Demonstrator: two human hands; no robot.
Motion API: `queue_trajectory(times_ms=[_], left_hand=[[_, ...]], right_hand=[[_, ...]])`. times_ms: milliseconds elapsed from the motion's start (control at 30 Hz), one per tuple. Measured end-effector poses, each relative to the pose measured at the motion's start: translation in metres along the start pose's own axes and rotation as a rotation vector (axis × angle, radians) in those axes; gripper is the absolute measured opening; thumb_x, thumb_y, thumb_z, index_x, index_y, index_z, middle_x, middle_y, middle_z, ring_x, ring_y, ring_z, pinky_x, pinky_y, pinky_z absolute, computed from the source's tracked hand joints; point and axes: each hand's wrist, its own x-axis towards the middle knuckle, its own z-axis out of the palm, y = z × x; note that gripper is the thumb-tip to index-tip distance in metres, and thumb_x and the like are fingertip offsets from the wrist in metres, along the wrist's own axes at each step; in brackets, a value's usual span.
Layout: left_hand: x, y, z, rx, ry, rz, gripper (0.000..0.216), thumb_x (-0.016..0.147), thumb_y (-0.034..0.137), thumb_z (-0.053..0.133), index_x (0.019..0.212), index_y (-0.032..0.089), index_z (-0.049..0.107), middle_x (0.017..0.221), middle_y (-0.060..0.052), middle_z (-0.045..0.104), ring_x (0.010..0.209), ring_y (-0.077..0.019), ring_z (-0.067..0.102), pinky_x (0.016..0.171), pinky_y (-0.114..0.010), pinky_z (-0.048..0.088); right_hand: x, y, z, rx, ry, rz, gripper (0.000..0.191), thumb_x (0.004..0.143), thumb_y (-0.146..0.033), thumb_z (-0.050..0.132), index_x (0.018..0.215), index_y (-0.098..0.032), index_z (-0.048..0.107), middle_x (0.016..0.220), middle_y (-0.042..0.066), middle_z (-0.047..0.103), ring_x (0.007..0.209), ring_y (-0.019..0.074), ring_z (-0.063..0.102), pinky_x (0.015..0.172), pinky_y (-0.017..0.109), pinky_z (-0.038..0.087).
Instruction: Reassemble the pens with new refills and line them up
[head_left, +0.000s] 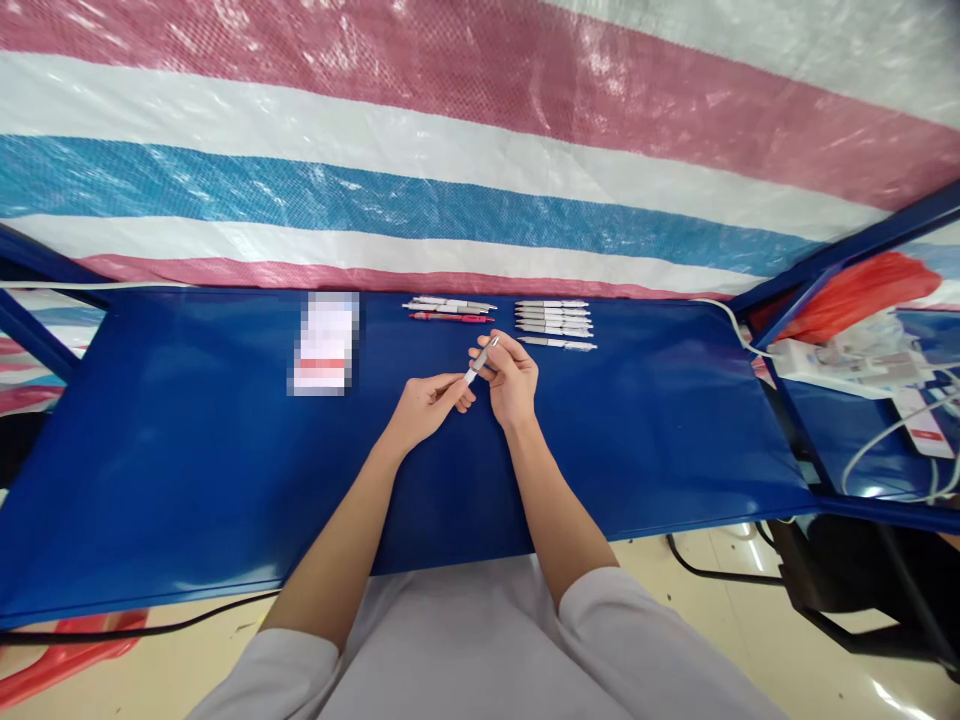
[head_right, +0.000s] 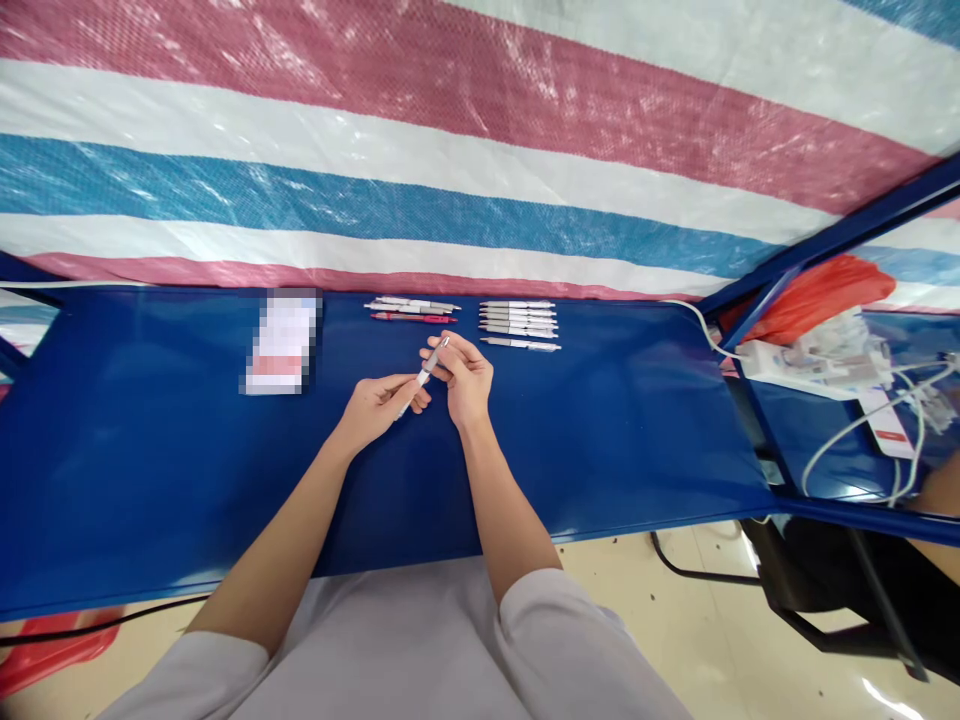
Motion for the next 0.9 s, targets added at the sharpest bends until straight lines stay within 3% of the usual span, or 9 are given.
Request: queue_trajectory(times_ms=[233, 467, 733, 900], left_hand=[[0.001, -0.007, 0.005, -0.044, 0.108, 0.025, 0.034, 0.083, 0.045, 0.068, 0.101, 0.016, 0.073, 0.079, -0.004, 0.075, 0.067, -0.0173, 0.071, 0.069, -0.031, 0.061], [-0.001, -0.006, 0.010, 0.046, 0.266, 0.103, 0.025, 0.073, 0.038, 0.078, 0.090, 0.019, 0.076, 0.086, -0.003, 0.075, 0.076, -0.0191, 0.072, 0.077, -0.033, 0.061], [-0.002, 0.003, -0.001, -0.081, 0.066, -0.020, 0.031, 0.082, 0.044, 0.068, 0.089, 0.014, 0.076, 0.074, -0.006, 0.075, 0.062, -0.0191, 0.071, 0.066, -0.033, 0.062], [0.000, 0.000, 0.001, -0.045, 0.117, 0.010, 0.031, 0.083, 0.043, 0.067, 0.091, 0.015, 0.076, 0.078, -0.006, 0.076, 0.066, -0.0187, 0.072, 0.070, -0.032, 0.063]], right_hand=[[0.003, 0.006, 0.001, -0.053, 0.033, -0.067, 0.029, 0.062, -0.029, 0.083, 0.088, -0.024, 0.071, 0.088, -0.002, 0.075, 0.078, 0.0144, 0.072, 0.067, 0.026, 0.062], [0.001, 0.002, 0.002, -0.077, 0.029, -0.042, 0.027, 0.065, -0.027, 0.082, 0.091, -0.024, 0.073, 0.072, -0.006, 0.070, 0.064, 0.0095, 0.067, 0.067, 0.026, 0.061], [0.000, 0.000, 0.002, -0.013, -0.008, -0.011, 0.029, 0.066, -0.031, 0.081, 0.093, -0.023, 0.072, 0.089, 0.000, 0.077, 0.076, 0.0159, 0.074, 0.065, 0.027, 0.061], [-0.001, 0.001, 0.002, -0.059, -0.015, -0.043, 0.027, 0.065, -0.029, 0.082, 0.090, -0.024, 0.070, 0.094, -0.001, 0.075, 0.084, 0.0154, 0.073, 0.067, 0.025, 0.060]])
